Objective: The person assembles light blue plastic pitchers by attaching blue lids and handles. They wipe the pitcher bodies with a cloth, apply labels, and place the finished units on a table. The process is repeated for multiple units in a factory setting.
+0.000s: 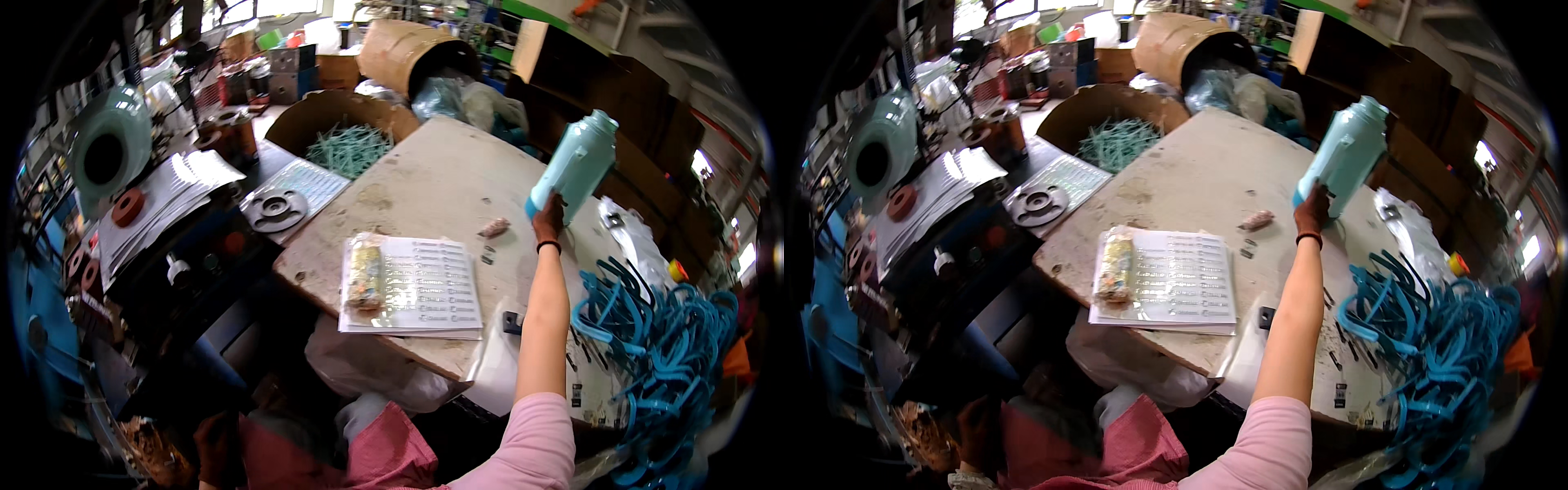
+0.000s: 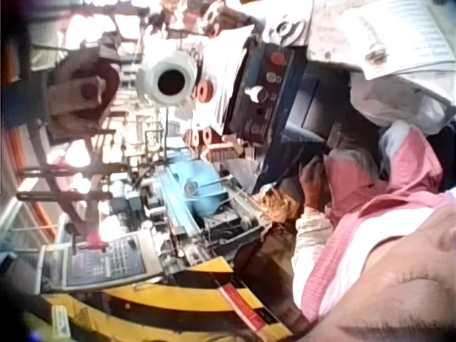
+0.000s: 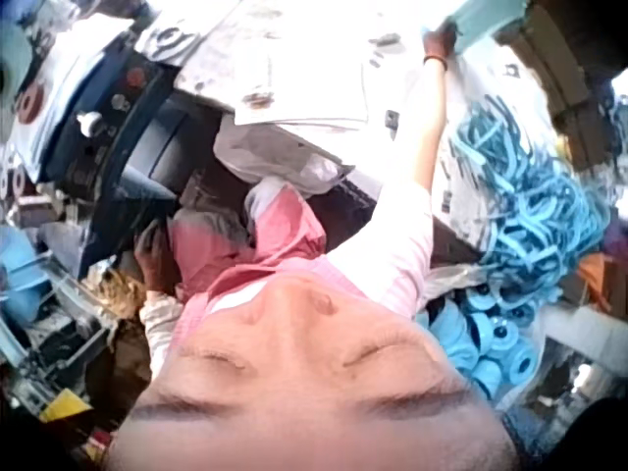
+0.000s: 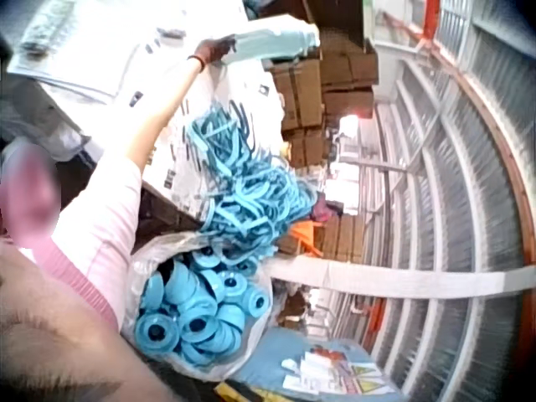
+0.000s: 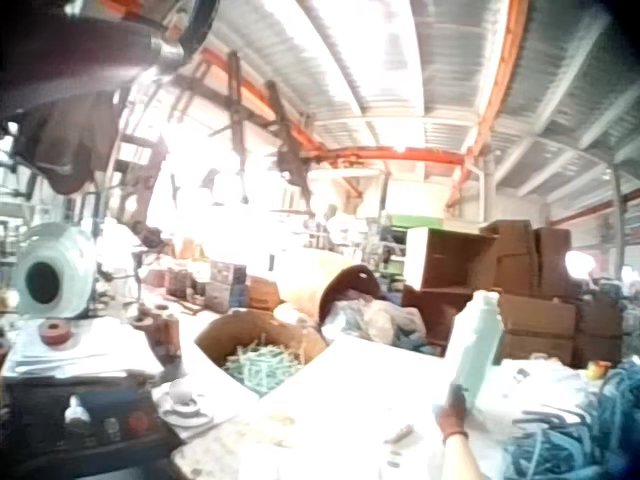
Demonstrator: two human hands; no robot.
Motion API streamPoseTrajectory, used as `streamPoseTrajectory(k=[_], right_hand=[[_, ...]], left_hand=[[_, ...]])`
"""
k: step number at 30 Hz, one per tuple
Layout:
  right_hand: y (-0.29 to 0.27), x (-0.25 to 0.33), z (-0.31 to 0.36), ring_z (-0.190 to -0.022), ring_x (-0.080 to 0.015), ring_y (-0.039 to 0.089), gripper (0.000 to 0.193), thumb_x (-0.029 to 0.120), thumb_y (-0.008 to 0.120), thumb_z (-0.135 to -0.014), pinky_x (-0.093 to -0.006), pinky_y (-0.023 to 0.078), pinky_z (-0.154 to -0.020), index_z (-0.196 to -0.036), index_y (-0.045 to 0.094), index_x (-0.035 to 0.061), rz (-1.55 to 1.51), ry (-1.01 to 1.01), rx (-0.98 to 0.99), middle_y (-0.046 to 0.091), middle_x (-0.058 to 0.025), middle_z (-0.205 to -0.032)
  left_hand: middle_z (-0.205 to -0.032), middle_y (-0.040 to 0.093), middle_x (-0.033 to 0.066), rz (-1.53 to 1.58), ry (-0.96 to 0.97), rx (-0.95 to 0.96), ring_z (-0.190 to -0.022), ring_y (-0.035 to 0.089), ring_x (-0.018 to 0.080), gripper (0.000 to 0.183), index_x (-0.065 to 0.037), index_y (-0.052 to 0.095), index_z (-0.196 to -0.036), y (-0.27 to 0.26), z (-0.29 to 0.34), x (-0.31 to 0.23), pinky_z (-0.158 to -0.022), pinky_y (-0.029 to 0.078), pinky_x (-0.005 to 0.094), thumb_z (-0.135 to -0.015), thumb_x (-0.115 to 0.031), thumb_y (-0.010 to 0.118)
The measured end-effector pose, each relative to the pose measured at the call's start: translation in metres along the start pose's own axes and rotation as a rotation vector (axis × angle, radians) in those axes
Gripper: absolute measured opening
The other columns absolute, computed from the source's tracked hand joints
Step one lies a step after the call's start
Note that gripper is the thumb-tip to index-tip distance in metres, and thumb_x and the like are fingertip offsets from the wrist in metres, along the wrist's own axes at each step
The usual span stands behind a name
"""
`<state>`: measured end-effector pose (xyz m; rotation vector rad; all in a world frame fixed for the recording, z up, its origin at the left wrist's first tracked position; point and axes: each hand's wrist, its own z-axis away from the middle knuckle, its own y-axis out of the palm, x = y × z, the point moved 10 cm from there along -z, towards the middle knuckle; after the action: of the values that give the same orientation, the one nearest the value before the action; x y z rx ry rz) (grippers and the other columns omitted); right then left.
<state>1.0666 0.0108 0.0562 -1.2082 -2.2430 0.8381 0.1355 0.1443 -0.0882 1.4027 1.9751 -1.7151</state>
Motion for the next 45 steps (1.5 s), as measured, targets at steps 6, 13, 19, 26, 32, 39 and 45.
streamPoseTrajectory(k=[6,13,19,26,32,39,45], right_hand=[[0.037,0.165,0.122,-0.121,-0.0261,0.046,0.049,0.027,0.056,-0.085,-0.0507,0.035,-0.099,-0.133,0.048,0.0257,0.255,-0.316,0.795,0.053,-0.0049,-0.129],[-0.079,0.301,0.166,-0.093,-0.0328,0.059,0.035,0.033,0.071,-0.067,-0.042,0.048,-0.081,-0.09,0.065,0.0077,-0.598,-0.636,0.45,0.063,-0.0137,-0.094],[-0.05,0.299,0.216,-0.103,-0.0325,0.056,0.047,0.044,0.063,-0.076,-0.0433,0.041,-0.091,-0.111,0.059,0.0134,-0.488,-0.498,0.552,0.063,-0.0129,-0.106],[-0.065,0.302,0.229,-0.104,-0.0337,0.054,0.047,0.041,0.061,-0.08,-0.0432,0.037,-0.095,-0.116,0.056,0.0115,-0.515,-0.511,0.452,0.062,-0.0148,-0.108],[-0.078,0.277,0.23,-0.11,-0.0312,0.051,0.055,0.026,0.064,-0.078,-0.0461,0.042,-0.092,-0.127,0.049,0.0086,-0.413,-0.45,0.169,0.056,-0.013,-0.116],[-0.015,0.234,0.238,-0.093,-0.036,0.058,0.037,0.035,0.051,-0.091,-0.0468,0.046,-0.081,-0.108,0.057,0.0027,-0.229,-0.566,0.227,0.06,-0.0216,-0.103],[-0.211,0.283,0.28,-0.098,-0.0284,0.063,0.051,0.029,0.058,-0.092,-0.0408,0.05,-0.084,-0.135,0.042,0.0066,-0.471,-0.835,0.128,0.066,-0.0135,-0.11]], left_hand=[[-0.1,0.065,0.0164,0.043,-0.515,-0.086,-0.094,0.062,0.029,0.026,0.002,0.064,-0.104,-0.046,0.109,0.094,-0.081,0.049,0.0377,-0.082,-0.012,0.06],[-0.115,0.061,0.0137,0.002,0.449,0.038,-0.109,0.057,0.0334,0.041,-0.007,0.063,-0.111,0.027,-0.082,-0.154,-0.097,0.042,0.044,-0.071,-0.007,0.07],[-0.13,0.049,0.0178,-0.209,0.586,0.116,-0.112,0.052,0.0403,0.054,-0.014,0.053,-0.126,0.179,-0.216,-0.252,-0.104,0.031,0.0514,-0.079,-0.038,0.065],[-0.124,0.055,0.0083,-0.149,0.635,0.32,-0.114,0.052,0.0287,0.04,-0.016,0.063,-0.114,0.225,-0.28,-0.233,-0.105,0.032,0.0429,-0.074,-0.016,0.059],[-0.124,0.054,0.0117,-0.169,0.55,0.358,-0.113,0.05,0.0338,0.047,-0.017,0.06,-0.119,0.231,-0.279,-0.242,-0.101,0.036,0.0433,-0.073,-0.018,0.059],[-0.128,0.05,0.0158,0.018,0.582,-0.117,-0.121,0.044,0.0351,0.05,-0.015,0.057,-0.12,0.066,-0.173,-0.181,-0.107,0.028,0.0519,-0.074,-0.026,0.072],[-0.124,0.052,0.0178,-0.314,-0.421,-0.447,-0.114,0.051,0.0349,0.051,-0.008,0.055,-0.121,-0.068,0.186,0.173,-0.097,0.041,0.0466,-0.074,-0.021,0.071]])
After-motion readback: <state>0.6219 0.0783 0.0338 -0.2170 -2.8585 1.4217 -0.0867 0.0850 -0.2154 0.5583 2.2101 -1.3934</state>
